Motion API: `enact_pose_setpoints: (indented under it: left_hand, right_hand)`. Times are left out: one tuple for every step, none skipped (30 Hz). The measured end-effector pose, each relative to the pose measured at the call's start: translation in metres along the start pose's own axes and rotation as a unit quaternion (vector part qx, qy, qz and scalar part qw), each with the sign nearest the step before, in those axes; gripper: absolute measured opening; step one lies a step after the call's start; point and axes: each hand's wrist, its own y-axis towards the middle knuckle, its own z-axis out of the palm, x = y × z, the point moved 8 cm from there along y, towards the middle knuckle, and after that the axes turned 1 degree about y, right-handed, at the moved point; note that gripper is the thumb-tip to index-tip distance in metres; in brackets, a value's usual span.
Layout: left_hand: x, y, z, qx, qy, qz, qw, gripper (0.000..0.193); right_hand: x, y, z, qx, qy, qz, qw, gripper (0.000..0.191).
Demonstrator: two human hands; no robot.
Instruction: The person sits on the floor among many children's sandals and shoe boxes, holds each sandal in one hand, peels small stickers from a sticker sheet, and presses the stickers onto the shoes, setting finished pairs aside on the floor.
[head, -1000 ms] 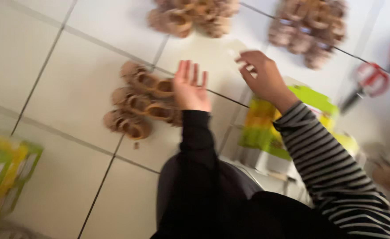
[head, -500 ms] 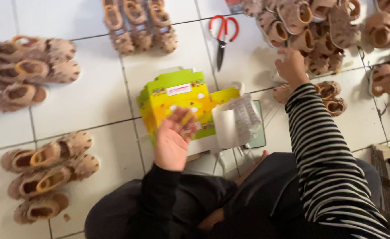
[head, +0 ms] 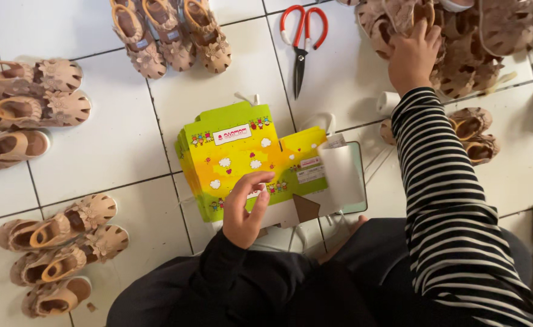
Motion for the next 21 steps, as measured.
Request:
enact_pose_setpoints:
  left_hand:
    - [0.001,0.001,-0.002,-0.006,0.011,-0.006,1.0,0.027]
    - [0.004,0.001,-0.004,-0.012,0.016,-0.022,1.0,0.026]
    - [0.008,0.001,-0.006,-0.016,0.021,-0.037,0.999,0.026]
    - [0.013,-0.001,-0.008,-0.019,0.025,-0.052,0.998,0.026]
    - [0.016,-0.002,-0.009,-0.022,0.015,-0.053,0.998,0.027]
    - [0.018,-0.003,-0.01,-0.024,0.005,-0.051,0.998,0.027]
    - [0.021,-0.006,-0.012,-0.025,-0.006,-0.049,0.998,0.028]
    - [0.022,-0.007,-0.01,-0.017,-0.036,-0.04,0.998,0.03]
    - [0.024,-0.008,-0.008,-0.007,-0.067,-0.03,0.997,0.031]
    - [0.024,-0.013,-0.005,0.003,-0.098,-0.022,0.995,0.033]
    - [0.025,-0.018,0.001,0.022,-0.185,-0.028,0.982,0.043]
    - [0.026,-0.022,0.008,0.041,-0.27,-0.036,0.961,0.055]
    - [0.024,-0.027,0.016,0.062,-0.352,-0.042,0.933,0.069]
    - [0.023,-0.035,0.02,0.05,-0.465,-0.055,0.882,0.076]
    - [0.022,-0.042,0.024,0.036,-0.57,-0.067,0.818,0.084]
    - [0.022,-0.048,0.028,0.023,-0.665,-0.079,0.742,0.092]
    - [0.024,-0.054,0.027,-0.001,-0.671,-0.089,0.736,0.089]
    - [0.027,-0.058,0.022,-0.027,-0.677,-0.098,0.729,0.087]
    - [0.032,-0.063,0.017,-0.054,-0.683,-0.107,0.721,0.085]
    - [0.028,-0.067,0.018,-0.019,-0.687,-0.09,0.721,0.082]
    - [0.026,-0.071,0.017,0.016,-0.689,-0.074,0.72,0.078]
  right_hand:
    - [0.003,0.001,-0.001,-0.015,0.042,0.0,0.999,0.015]
    - [0.007,0.002,-0.004,-0.027,0.086,0.0,0.996,0.016]
    - [0.012,0.002,-0.012,-0.04,0.129,0.001,0.991,0.017]
    - [0.013,0.004,-0.018,-0.027,0.198,0.032,0.979,0.012]
    - [0.015,0.008,-0.027,-0.016,0.266,0.063,0.962,0.011]
    - [0.018,0.011,-0.041,-0.008,0.331,0.094,0.939,0.016]
    - [0.03,0.011,-0.063,-0.001,0.403,0.078,0.912,0.01]
    - [0.044,0.006,-0.091,0.003,0.472,0.059,0.879,0.006]
    - [0.059,-0.002,-0.122,0.007,0.537,0.039,0.842,0.005]
    - [0.074,-0.018,-0.151,0.022,0.517,0.051,0.854,0.006]
    - [0.093,-0.039,-0.181,0.037,0.497,0.063,0.865,0.009]
    - [0.119,-0.055,-0.213,0.035,0.555,0.032,0.831,0.01]
    - [0.141,-0.076,-0.254,0.001,0.454,-0.039,0.89,0.021]
    - [0.165,-0.098,-0.276,0.04,0.529,-0.05,0.846,0.024]
    - [0.183,-0.116,-0.294,0.077,0.601,-0.062,0.793,0.031]
    - [0.197,-0.134,-0.317,0.078,0.605,-0.14,0.78,0.035]
    - [0.202,-0.154,-0.335,0.082,0.604,-0.217,0.762,0.038]
    - [0.192,-0.16,-0.321,0.113,0.613,-0.131,0.771,0.047]
    - [0.18,-0.168,-0.301,0.144,0.616,-0.045,0.773,0.055]
    - [0.166,-0.183,-0.278,0.176,0.614,0.039,0.768,0.064]
    - [0.146,-0.188,-0.263,0.108,0.602,0.072,0.788,0.049]
